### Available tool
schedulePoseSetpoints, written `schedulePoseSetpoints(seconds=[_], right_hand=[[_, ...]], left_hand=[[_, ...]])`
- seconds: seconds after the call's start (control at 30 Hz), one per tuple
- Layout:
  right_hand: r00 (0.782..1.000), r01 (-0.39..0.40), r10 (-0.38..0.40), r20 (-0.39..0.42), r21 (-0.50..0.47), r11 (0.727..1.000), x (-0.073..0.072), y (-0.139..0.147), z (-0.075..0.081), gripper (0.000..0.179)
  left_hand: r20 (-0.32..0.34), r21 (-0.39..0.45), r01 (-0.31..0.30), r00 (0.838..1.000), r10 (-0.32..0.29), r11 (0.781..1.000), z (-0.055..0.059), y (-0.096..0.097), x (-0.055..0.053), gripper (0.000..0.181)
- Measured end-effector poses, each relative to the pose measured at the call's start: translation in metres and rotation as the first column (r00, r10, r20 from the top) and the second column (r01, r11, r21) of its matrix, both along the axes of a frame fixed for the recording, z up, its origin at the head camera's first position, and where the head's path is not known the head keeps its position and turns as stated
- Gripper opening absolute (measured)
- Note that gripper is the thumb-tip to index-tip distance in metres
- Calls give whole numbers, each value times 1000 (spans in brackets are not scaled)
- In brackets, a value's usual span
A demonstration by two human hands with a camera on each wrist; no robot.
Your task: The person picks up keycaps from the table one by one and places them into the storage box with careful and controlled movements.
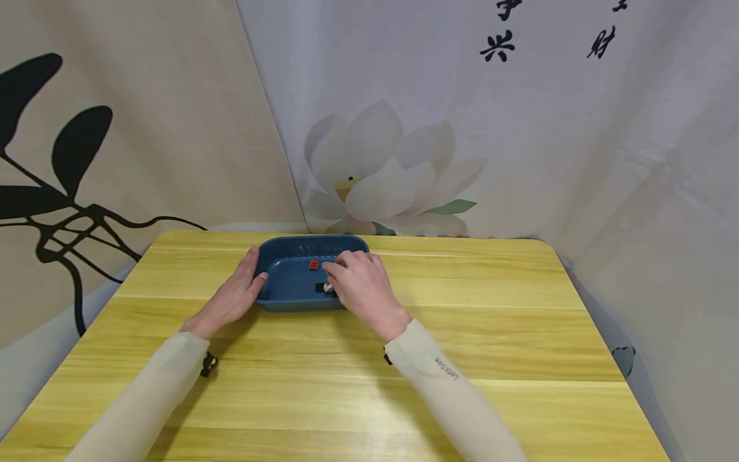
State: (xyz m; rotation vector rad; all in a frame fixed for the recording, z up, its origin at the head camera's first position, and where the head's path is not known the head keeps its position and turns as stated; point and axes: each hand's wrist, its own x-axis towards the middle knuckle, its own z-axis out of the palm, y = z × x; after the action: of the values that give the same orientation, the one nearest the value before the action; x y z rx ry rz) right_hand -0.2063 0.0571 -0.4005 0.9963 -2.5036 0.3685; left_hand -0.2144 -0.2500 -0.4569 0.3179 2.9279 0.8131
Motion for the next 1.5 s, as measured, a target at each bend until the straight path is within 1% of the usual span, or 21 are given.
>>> schedulePoseSetpoints(seconds=[0.27,0.47,0.77,1.0,1.23,1.33,1.5], right_hand=[[1000,-12,12,9,29,999,-4,-22,-2,23],[998,-18,17,57,28,999,-9,-31,-8,25],[985,32,-48,168,99,995,-18,-36,-15,25],[967,39,-73,243,142,989,-20,-37,-17,26],[960,45,-98,262,202,978,-19,-38,-17,24],[958,51,-109,265,216,975,-19,-38,-17,22],[951,56,-124,285,234,971,-19,-39,-18,18]], left_hand=[[4,-2,-8,1000,8,1000,0,0,0,71],[4,-1,-11,1000,11,1000,0,0,0,71],[-12,7,-2,1000,2,1000,-1,1,0,71],[-16,-1,-6,1000,6,1000,0,1,-1,71],[-13,3,-14,1000,14,1000,1,1,0,70],[-9,4,-16,1000,16,1000,2,1,1,70],[-13,5,-15,1000,15,1000,1,1,1,71]])
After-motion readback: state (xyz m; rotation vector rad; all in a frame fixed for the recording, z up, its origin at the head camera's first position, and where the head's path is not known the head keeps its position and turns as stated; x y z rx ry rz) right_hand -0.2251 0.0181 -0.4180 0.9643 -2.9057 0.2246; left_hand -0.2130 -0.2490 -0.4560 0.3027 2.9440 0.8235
